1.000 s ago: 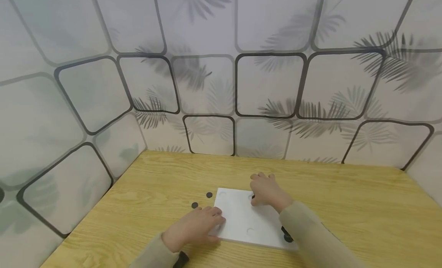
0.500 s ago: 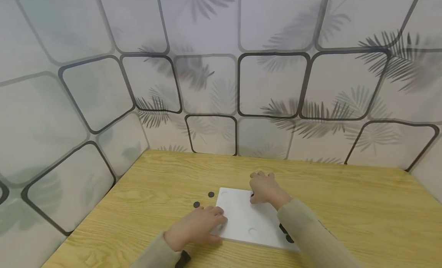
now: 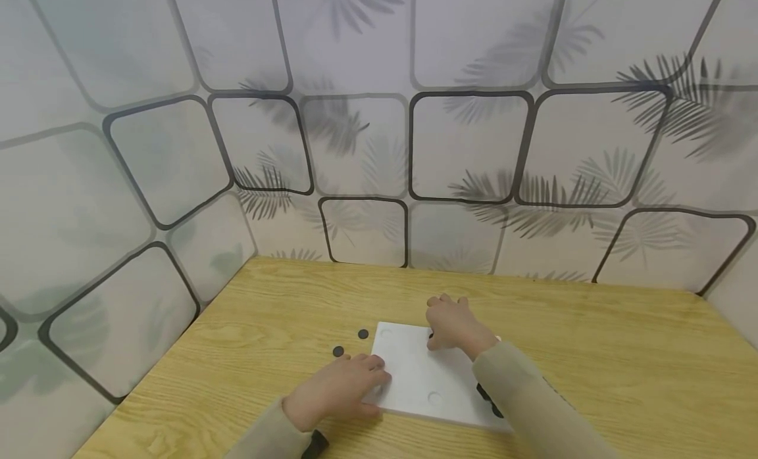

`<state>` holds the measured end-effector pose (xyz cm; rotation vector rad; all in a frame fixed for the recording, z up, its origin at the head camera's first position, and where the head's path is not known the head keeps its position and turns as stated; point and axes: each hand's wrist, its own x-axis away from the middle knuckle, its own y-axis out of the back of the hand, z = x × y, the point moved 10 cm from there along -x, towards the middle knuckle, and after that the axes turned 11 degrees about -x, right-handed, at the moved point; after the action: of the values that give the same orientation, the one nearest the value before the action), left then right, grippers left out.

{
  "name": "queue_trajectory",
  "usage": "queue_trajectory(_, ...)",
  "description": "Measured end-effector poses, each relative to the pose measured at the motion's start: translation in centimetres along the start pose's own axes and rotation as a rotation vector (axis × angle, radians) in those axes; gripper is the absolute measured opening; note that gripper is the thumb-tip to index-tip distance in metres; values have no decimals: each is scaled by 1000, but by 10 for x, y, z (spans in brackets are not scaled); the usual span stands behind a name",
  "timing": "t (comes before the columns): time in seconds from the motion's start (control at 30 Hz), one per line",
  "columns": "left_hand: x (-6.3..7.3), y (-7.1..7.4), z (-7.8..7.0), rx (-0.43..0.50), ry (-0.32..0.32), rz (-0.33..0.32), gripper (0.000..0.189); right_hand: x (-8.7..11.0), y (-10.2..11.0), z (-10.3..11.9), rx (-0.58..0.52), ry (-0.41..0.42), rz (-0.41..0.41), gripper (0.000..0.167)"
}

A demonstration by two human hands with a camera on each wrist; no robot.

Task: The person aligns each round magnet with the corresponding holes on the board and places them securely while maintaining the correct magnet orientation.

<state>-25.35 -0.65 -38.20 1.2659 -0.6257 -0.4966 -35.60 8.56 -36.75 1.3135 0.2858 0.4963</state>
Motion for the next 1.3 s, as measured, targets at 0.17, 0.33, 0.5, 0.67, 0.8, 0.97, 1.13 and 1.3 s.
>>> queue_trajectory(0.17,0,1,-1,-22,0,-9,35,1,0,2,12,10,2,24)
queue_trajectory(0.33,0,0,0,-23,-1,-6,36,1,0,3,14,15,2,25)
queue_trajectory(0.5,0,-1,0,-26,-3,-8,35,1,-3,3,15,8,15,24)
queue_trajectory(0.67,-1,-1,-1,-27,-7,-4,36,1,-6,3,1,-5,37,24)
queue_trajectory(0.8,-1,-2,-1,-28,-7,-4,36,0,-7,2,0,-12,44,23)
queue_trajectory(0.97,-1,-2,-1,-33,-5,-7,36,-1,-7,3,16,-2,36,24)
queue_trajectory(1.13,-2,-3,0,-20,-7,-3,36,-1,-6,4,27,7,29,24)
queue_trajectory(1.3,-2,-2,0,-14,-8,-7,35,0,-4,5,36,4,38,23)
